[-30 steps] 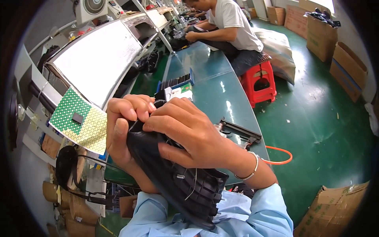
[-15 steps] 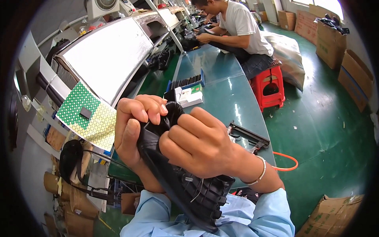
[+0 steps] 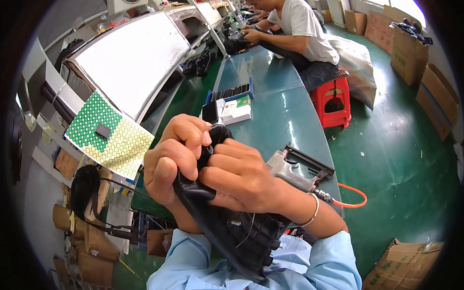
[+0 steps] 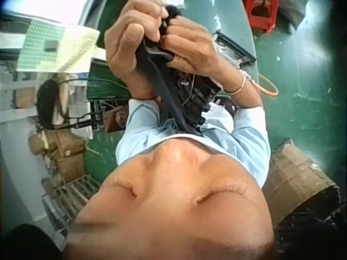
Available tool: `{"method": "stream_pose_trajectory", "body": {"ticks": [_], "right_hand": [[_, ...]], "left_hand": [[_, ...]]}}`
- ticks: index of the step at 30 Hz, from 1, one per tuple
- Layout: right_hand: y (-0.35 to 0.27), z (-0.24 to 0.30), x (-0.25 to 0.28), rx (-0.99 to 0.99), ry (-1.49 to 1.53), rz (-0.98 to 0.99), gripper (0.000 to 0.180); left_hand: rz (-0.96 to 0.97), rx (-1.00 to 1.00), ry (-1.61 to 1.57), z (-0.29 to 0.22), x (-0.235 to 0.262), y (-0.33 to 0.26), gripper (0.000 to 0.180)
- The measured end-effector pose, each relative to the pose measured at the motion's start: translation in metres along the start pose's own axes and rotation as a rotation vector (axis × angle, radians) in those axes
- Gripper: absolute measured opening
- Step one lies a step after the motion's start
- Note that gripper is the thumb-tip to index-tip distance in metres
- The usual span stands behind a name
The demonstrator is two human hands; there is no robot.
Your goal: Attaching a black leather-like cover to a plastic seat base using a pneumatic stapler.
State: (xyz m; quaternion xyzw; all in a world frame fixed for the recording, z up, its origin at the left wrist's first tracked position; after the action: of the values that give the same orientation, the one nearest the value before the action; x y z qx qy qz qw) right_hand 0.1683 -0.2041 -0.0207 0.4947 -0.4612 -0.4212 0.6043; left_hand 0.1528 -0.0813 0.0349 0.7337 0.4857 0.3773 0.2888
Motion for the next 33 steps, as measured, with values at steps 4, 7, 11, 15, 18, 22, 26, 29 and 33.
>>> {"method": "stream_pose_trajectory", "body": {"ticks": [4, 7, 11, 15, 18, 22, 26, 29, 33], "right_hand": [[0.003, -0.001, 0.003, 0.035, -0.101, 0.015, 0.019], [0.003, 0.002, 0.003, 0.136, -0.302, 0.029, 0.020], [0.005, 0.008, -0.002, 0.414, -0.606, -0.140, 0.022], [0.004, 0.006, 0.002, 0.447, -0.632, -0.088, 0.024], [0.000, 0.010, 0.008, 0.049, -0.373, 0.030, 0.010], [-0.013, 0.024, 0.004, -0.437, 0.236, 0.031, 0.010], [-0.013, 0.032, -0.005, -0.556, 0.533, -0.102, 0.015], [-0.015, 0.037, -0.009, -0.842, 0.953, -0.343, 0.016], [-0.002, 0.046, -0.004, -0.907, 0.881, -0.216, 0.020]], "left_hand": [[0.038, 0.012, 0.086, -0.002, -0.003, 0.003, 0.040], [0.083, 0.018, 0.135, -0.004, 0.001, 0.004, 0.041], [0.094, 0.025, 0.158, -0.006, 0.005, 0.003, 0.041], [0.091, 0.021, 0.142, -0.005, 0.004, 0.004, 0.042], [0.085, 0.018, 0.144, -0.003, 0.006, 0.004, 0.042], [0.063, 0.009, 0.138, -0.004, 0.003, 0.002, 0.042], [0.064, -0.009, 0.142, -0.008, 0.000, 0.004, 0.042], [0.074, -0.003, 0.157, -0.007, 0.001, 0.004, 0.041], [0.085, 0.006, 0.170, -0.011, 0.001, 0.004, 0.039]]}}
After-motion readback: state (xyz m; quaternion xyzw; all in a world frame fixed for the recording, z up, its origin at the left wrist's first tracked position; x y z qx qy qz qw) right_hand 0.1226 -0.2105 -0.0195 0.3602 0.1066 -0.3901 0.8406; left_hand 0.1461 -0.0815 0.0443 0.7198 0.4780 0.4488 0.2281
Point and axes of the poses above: each hand's wrist, its own y-axis towards the middle knuckle, its own x-axis out of the back of the hand, z = x × y, the point moved 2 cm from there along y, towards the middle knuckle, and after that the axes turned 5 degrees about y, right-handed, at the moved point
